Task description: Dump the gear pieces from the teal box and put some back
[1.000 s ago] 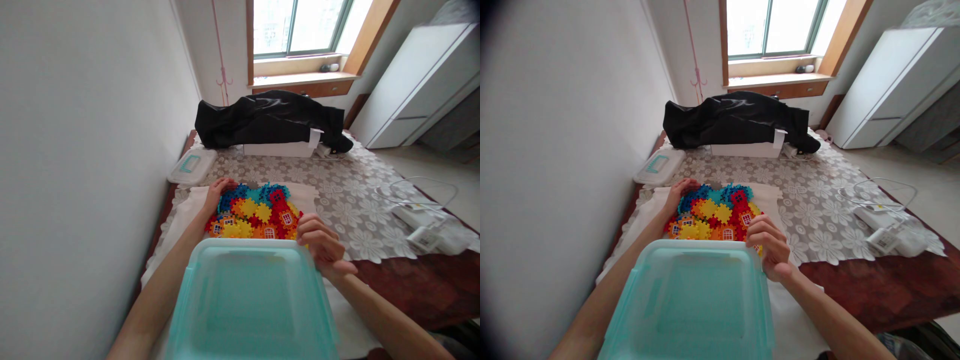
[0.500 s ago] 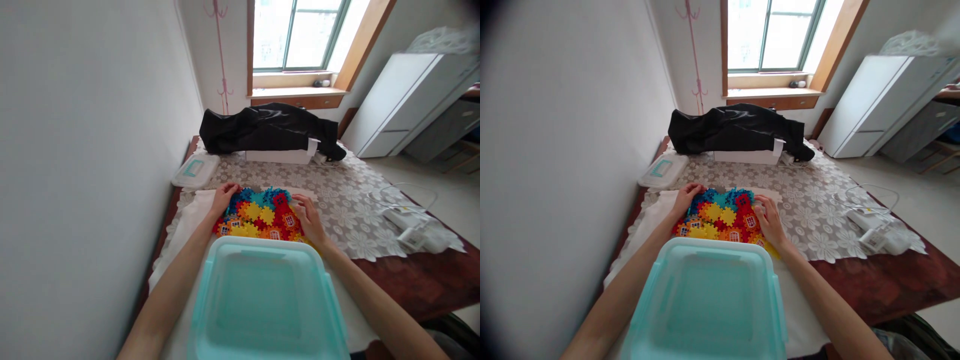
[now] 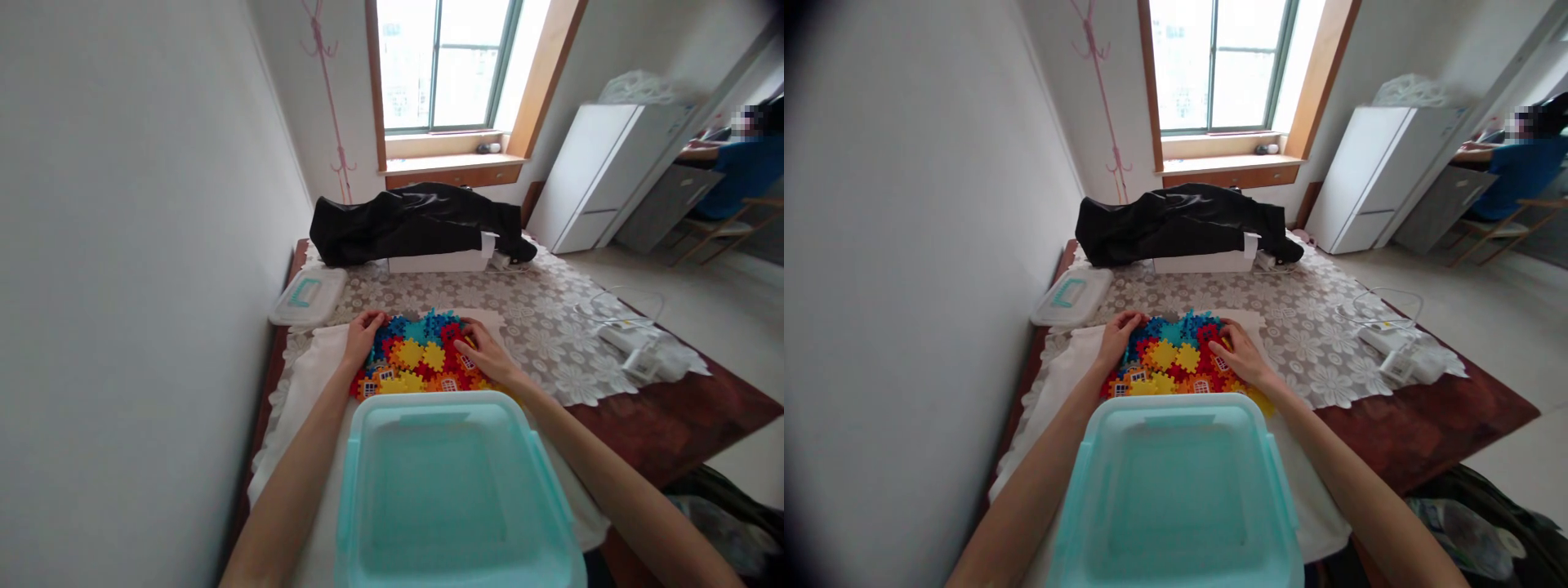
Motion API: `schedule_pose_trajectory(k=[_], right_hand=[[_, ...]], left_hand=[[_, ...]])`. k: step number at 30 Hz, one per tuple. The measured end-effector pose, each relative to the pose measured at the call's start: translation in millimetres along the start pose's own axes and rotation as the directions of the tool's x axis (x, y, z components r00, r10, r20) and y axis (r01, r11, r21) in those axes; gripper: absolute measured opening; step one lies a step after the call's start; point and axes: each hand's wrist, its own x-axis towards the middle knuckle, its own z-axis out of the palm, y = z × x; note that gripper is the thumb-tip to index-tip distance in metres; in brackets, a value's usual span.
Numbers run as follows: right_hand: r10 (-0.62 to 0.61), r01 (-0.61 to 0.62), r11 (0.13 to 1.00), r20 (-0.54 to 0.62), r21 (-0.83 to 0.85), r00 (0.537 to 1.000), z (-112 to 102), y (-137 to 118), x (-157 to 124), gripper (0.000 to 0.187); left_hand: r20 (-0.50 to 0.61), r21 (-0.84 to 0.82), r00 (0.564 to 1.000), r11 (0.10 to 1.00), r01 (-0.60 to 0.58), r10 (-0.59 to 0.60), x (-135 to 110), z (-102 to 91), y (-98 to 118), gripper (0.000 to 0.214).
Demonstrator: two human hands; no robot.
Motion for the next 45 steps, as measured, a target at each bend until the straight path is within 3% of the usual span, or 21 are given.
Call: schedule_pose_trajectory(k=[5,12,20,26,30,32,34,38,41,45], right_hand=[[0.11,-0.11,0.994,-0.003,0.02,0.994,9.8,-4.7,14.8,0.049],[-0.197,0.207,0.964,0.076,-0.164,0.977,-1.2,-3.4,-0.3,0.047],[-0.182,0.203,0.923,0.093,-0.326,0.979,-4.1,0.4,-2.0,0.065],[-0.11,0.119,0.974,0.056,-0.195,0.992,-3.1,7.2,-4.2,0.049],[0.052,-0.049,0.996,0.045,-0.069,0.998,-0.2,7.5,-1.4,0.054],[0.095,-0.095,0.995,0.009,-0.023,0.995,2.7,0.4,-0.2,0.057],[0.089,-0.089,0.996,-0.028,-0.021,0.996,6.0,-9.7,-0.4,0.06],[0.118,-0.116,0.993,-0.098,0.028,0.988,8.2,-24.5,-4.8,0.062],[0.118,-0.107,0.989,-0.111,0.101,0.987,3.9,-26.2,-4.8,0.059],[0.064,-0.04,0.994,-0.235,0.107,0.97,0.0,-22.6,0.4,0.054]], left_hand=[[-0.021,-0.049,0.999,0.998,0.041,-0.043,-4.4,-0.6,8.0,0.039],[-0.1,-0.165,0.975,0.97,0.18,-0.198,-9.2,1.9,8.4,0.033],[-0.161,-0.144,0.943,0.952,0.27,-0.291,-12.4,-5.2,15.1,0.023],[-0.094,-0.155,0.969,0.965,0.211,-0.227,-2.2,-0.8,1.9,0.029],[0.04,-0.192,0.985,0.967,0.17,-0.165,-0.1,11.9,0.4,0.029],[0.065,-0.134,0.995,0.988,0.08,-0.071,-2.0,17.6,1.8,0.029],[0.075,-0.07,0.997,0.998,0.001,0.004,-4.2,21.2,3.8,0.028],[0.138,-0.053,0.99,0.998,-0.029,0.036,-9.0,20.4,11.4,0.027],[0.132,-0.051,0.99,0.998,-0.046,0.052,-11.9,15.2,17.5,0.034],[0.165,-0.01,0.983,0.997,-0.079,0.079,-8.9,9.0,15.2,0.035]])
